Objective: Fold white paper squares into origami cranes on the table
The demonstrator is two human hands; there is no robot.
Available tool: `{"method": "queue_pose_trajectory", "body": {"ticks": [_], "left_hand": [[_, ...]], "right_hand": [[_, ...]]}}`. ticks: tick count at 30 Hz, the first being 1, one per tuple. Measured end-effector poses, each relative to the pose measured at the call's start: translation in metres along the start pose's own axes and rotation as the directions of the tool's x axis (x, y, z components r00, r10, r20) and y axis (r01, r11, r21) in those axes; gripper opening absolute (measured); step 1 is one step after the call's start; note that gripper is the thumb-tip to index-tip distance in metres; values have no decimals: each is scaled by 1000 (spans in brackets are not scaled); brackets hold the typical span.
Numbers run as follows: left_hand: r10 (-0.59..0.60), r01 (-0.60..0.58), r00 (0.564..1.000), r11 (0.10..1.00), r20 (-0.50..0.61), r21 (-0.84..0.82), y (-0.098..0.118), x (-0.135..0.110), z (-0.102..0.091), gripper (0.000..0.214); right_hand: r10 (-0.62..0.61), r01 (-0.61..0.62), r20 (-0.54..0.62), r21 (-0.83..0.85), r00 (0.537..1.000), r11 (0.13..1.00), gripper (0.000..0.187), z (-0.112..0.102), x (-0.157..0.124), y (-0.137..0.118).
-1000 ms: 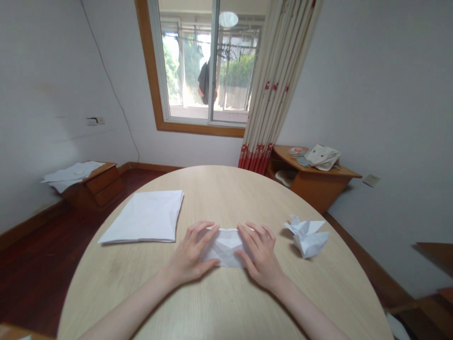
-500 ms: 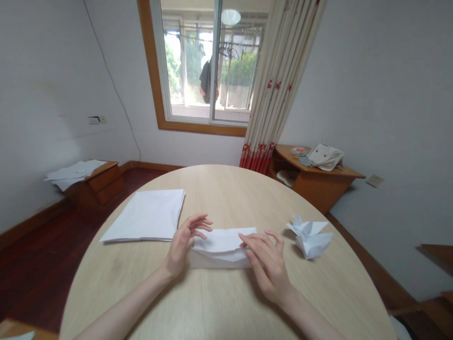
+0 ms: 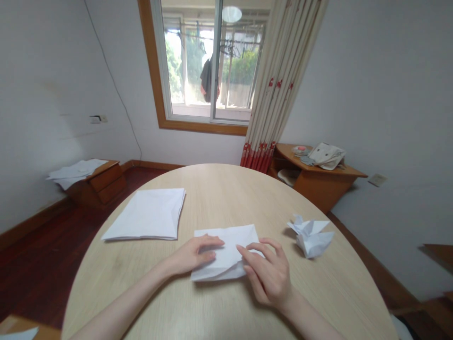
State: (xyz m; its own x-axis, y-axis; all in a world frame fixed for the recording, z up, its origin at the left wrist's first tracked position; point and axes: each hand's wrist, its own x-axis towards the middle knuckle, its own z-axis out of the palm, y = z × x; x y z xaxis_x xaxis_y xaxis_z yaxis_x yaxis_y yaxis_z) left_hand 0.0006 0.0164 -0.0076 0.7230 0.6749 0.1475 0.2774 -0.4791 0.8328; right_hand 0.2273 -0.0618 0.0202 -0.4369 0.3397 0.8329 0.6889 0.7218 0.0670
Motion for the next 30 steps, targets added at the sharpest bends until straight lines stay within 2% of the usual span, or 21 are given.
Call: {"method": "queue_pose_trajectory", "body": {"ticks": [3,7,12,17,21,25,30], "left_hand": [[28,-31,999,981,14,189,-3,0,2,38],[57,-65,998,905,31,420,-10,-1,5,42],[64,-67,998,805,26,589,-6,-3,5,45],[52,-45,999,743,10,668,4,-4,5,42],[103,-65,995,711,-12,700,3,-4,6,40],[156,-106,988,678,0,728,1,-5,7,38],[143,-128,989,677,41,725,4,-4,8,40]], "right_hand": [[8,-8,1,16,1000,1000,41,1,-2,1],[14,-15,16,27,1000,1000,32,2,-2,1],[25,-25,77,9,997,1000,24,5,-3,2],[74,-76,123,8,990,997,20,10,-7,5],[112,-113,157,-6,981,994,21,14,-11,13],[128,-130,256,-8,958,991,27,17,-16,21],[115,-135,429,15,896,991,31,21,-17,20]]}}
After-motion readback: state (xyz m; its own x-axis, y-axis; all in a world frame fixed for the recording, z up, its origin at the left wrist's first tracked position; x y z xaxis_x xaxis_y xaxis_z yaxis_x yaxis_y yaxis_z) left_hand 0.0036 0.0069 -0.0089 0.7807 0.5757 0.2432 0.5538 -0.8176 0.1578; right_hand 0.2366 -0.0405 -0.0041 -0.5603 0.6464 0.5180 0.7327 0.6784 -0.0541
